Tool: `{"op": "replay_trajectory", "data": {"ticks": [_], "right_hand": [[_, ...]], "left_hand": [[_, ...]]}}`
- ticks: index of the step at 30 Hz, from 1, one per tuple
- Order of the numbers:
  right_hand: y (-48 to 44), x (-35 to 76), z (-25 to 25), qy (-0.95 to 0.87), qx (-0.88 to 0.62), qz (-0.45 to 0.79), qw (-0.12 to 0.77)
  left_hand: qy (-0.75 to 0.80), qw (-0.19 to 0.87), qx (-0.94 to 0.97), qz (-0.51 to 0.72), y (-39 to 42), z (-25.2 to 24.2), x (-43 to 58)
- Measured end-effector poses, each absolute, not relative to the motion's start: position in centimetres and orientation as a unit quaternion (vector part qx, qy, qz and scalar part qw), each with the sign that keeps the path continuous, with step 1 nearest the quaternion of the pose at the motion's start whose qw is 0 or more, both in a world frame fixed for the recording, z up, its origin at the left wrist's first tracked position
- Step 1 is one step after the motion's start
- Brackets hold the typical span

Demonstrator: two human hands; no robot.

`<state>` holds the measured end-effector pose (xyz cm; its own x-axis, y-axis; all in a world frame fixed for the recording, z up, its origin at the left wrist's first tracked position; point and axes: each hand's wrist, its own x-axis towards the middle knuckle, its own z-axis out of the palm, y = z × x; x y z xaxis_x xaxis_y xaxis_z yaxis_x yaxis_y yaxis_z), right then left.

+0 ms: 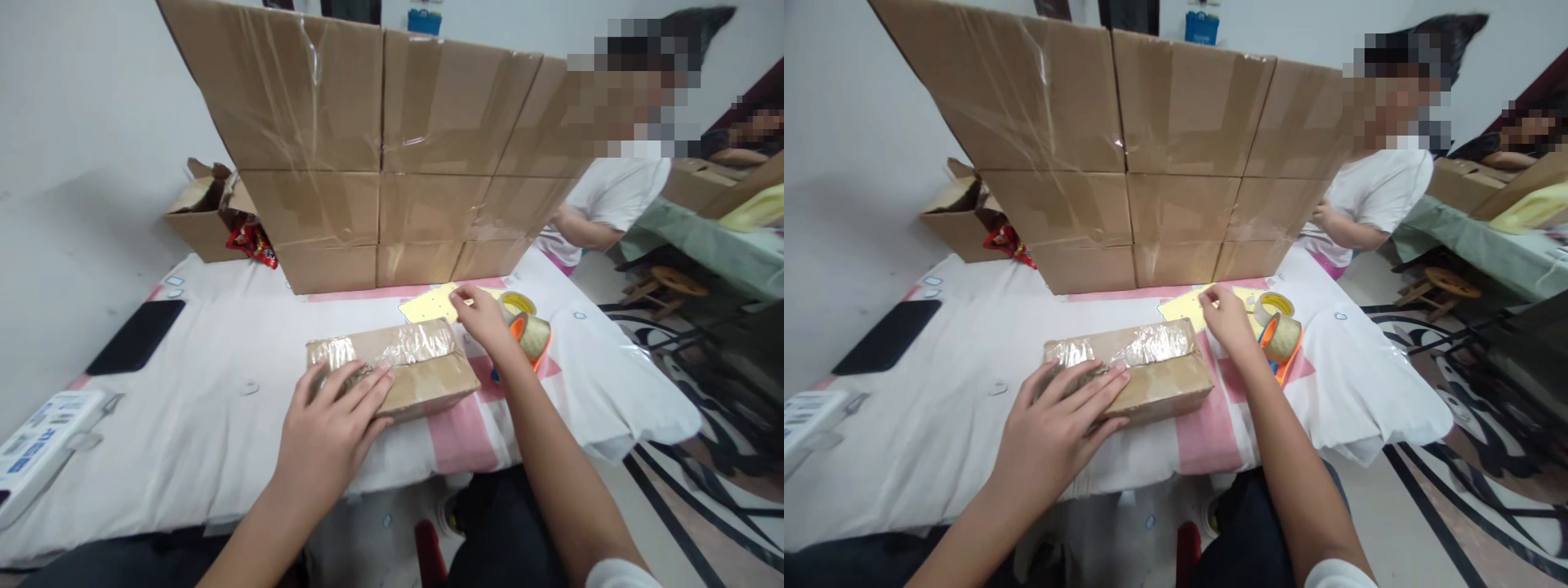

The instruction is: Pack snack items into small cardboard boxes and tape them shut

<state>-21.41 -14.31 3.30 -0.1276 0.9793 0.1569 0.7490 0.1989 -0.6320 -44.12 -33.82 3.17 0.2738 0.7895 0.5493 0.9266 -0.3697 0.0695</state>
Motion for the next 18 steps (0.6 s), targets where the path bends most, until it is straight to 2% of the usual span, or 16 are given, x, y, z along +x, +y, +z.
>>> {"op": "replay_trajectory", "data": {"ticks": [4,9,18], "right_hand": [[-10.8,-18.5,-0.5,-0.701,-0.676,0.095,0.208],[-10.3,-17.0,-3.6,-0.722,-0.679,0.080,0.105],[-11.4,-16.2,-3.7,-0.736,-0.670,0.082,0.059]], "left_hand": [[-0.573,0.156,-0.767,-0.243,-33.7,3.1,-46.2],[-0.573,0.177,-0.772,-0.209,-32.9,2.8,-49.1],[-0.559,0.167,-0.783,-0.215,-32.5,2.1,-50.3]]}}
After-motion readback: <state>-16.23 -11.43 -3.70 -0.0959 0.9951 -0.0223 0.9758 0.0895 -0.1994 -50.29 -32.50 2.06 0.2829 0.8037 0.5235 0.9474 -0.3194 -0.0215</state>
